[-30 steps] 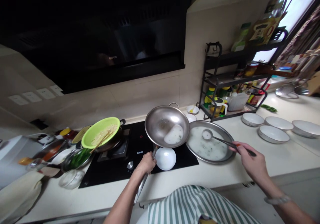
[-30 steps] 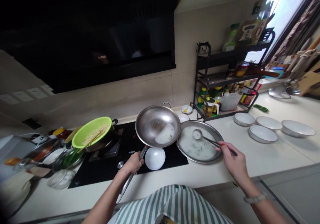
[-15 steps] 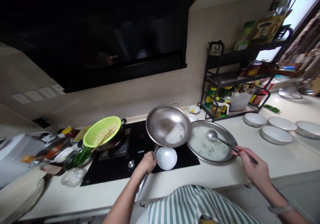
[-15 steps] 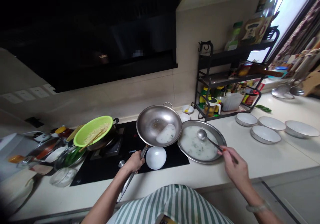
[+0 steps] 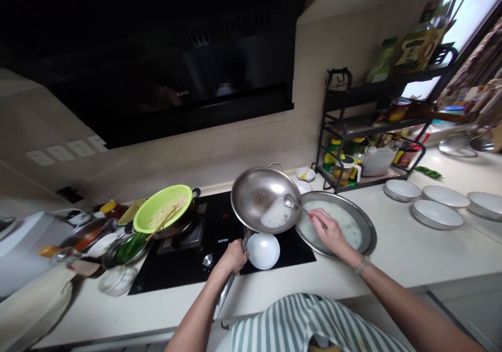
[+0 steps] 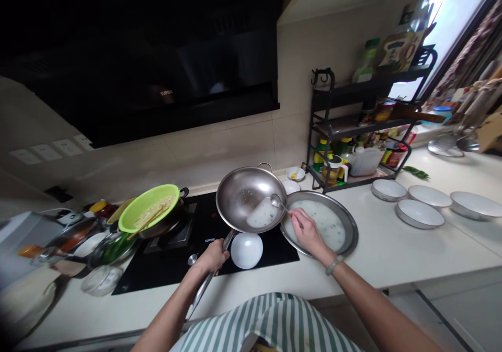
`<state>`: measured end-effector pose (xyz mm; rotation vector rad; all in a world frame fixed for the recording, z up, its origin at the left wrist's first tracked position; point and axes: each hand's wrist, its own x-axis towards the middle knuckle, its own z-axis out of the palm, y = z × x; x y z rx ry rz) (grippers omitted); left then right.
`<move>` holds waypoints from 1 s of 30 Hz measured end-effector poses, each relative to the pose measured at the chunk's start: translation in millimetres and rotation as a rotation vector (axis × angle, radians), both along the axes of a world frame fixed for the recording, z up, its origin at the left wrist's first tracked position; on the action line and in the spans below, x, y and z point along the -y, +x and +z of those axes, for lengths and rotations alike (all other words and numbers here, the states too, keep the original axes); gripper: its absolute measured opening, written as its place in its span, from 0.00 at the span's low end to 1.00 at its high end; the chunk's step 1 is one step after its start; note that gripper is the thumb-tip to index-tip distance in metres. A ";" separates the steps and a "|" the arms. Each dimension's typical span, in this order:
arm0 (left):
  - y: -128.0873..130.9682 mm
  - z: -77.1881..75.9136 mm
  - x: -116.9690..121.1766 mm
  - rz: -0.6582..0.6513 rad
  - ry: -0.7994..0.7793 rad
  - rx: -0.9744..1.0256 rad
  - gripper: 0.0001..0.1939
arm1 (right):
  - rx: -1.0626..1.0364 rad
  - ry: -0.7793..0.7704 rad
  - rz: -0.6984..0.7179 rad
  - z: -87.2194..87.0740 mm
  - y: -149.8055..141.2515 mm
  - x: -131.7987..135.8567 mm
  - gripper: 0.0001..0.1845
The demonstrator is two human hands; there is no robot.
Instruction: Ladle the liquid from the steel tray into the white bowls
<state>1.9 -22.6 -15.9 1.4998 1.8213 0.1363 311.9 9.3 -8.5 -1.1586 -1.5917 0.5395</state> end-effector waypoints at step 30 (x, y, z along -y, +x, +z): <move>2.6 3.5 0.7 0.016 -0.011 -0.021 0.07 | -0.702 -0.306 -0.278 -12.6 -1.6 -11.6 0.07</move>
